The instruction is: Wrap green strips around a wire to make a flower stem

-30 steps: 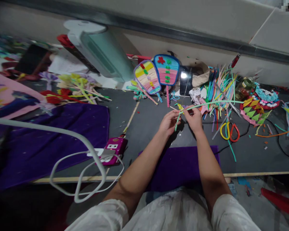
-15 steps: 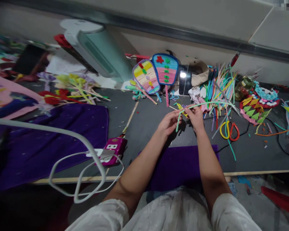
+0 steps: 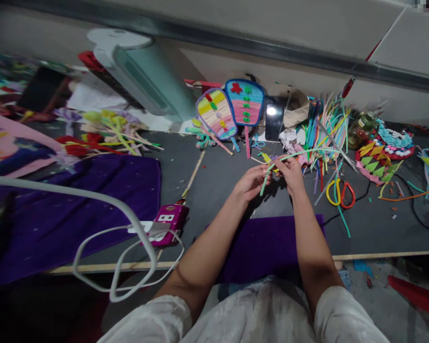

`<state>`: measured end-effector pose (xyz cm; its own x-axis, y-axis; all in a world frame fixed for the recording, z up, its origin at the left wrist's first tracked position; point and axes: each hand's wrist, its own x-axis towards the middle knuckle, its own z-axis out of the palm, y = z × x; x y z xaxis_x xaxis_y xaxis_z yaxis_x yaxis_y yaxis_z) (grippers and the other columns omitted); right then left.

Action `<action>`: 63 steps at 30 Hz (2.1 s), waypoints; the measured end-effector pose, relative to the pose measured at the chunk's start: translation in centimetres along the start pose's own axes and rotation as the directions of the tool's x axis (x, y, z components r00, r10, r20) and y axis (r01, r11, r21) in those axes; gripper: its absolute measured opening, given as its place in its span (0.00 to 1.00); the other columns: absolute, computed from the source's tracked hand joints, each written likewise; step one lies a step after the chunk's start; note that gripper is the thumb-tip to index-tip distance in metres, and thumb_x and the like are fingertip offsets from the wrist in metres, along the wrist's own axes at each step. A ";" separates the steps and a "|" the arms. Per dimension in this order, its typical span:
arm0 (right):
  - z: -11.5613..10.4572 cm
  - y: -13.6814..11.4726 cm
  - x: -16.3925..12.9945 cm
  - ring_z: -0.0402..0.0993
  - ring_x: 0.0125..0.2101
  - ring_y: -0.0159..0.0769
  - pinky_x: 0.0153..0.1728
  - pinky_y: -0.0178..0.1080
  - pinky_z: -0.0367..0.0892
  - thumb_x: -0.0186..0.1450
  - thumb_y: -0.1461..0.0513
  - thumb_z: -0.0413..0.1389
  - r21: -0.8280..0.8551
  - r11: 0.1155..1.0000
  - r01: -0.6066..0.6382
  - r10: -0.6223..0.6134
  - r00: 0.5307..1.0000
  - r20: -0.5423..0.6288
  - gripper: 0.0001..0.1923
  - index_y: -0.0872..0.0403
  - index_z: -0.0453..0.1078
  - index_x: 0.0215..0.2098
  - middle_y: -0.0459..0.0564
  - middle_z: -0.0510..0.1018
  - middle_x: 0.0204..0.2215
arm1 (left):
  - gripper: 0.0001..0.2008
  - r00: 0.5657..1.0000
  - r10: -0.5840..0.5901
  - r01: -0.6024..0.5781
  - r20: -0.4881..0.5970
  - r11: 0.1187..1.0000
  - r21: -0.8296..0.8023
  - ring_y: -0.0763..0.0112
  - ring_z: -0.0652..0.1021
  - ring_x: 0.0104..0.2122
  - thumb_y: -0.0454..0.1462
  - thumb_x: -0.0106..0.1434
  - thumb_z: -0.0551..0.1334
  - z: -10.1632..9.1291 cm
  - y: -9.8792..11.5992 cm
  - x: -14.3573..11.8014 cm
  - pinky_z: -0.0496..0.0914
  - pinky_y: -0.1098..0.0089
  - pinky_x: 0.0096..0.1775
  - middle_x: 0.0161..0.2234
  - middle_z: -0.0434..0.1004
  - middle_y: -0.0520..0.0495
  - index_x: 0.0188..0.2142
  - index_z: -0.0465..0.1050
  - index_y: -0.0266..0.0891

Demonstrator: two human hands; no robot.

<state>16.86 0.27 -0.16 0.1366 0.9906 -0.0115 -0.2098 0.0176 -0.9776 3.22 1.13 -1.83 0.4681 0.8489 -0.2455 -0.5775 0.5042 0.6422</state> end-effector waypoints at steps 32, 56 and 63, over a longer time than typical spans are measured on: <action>-1.0 -1.6 -0.6 0.69 0.24 0.29 0.25 0.33 0.64 0.51 0.54 0.64 -0.056 0.998 -0.018 0.030 0.977 0.213 0.22 0.53 0.71 0.42 0.45 0.77 0.27 | 0.08 0.985 -0.100 0.074 0.142 0.982 0.174 0.77 0.72 0.21 0.32 0.47 0.70 1.1 -0.8 -1.1 0.66 0.76 0.23 0.22 0.71 0.48 0.27 0.74 0.30; 2.3 0.2 -2.0 0.69 0.37 0.38 0.40 0.40 0.65 0.66 0.60 0.51 -0.763 0.386 0.518 -0.598 0.771 0.220 0.10 0.50 0.76 0.36 0.51 0.76 0.33 | 0.06 0.762 0.607 -0.464 -0.225 0.754 0.465 0.75 0.72 0.25 0.35 0.49 0.65 0.5 -1.0 0.4 0.67 0.75 0.27 0.26 0.75 0.49 0.28 0.76 0.35; 2.4 1.4 -1.4 0.73 0.38 0.37 0.42 0.42 0.68 0.64 0.58 0.54 -0.623 0.577 0.529 -0.568 0.807 0.159 0.09 0.50 0.76 0.35 0.51 0.79 0.34 | 0.10 0.911 0.310 -0.316 -0.272 0.949 0.023 0.78 0.72 0.19 0.31 0.45 0.68 0.5 0.0 0.4 0.66 0.77 0.22 0.22 0.73 0.51 0.30 0.73 0.33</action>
<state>14.09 -0.78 -1.01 0.0754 0.8113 0.5798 0.5542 0.4493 -0.7007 3.76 1.35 -1.56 0.0658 0.9727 -0.2224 -0.6804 0.2067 0.7030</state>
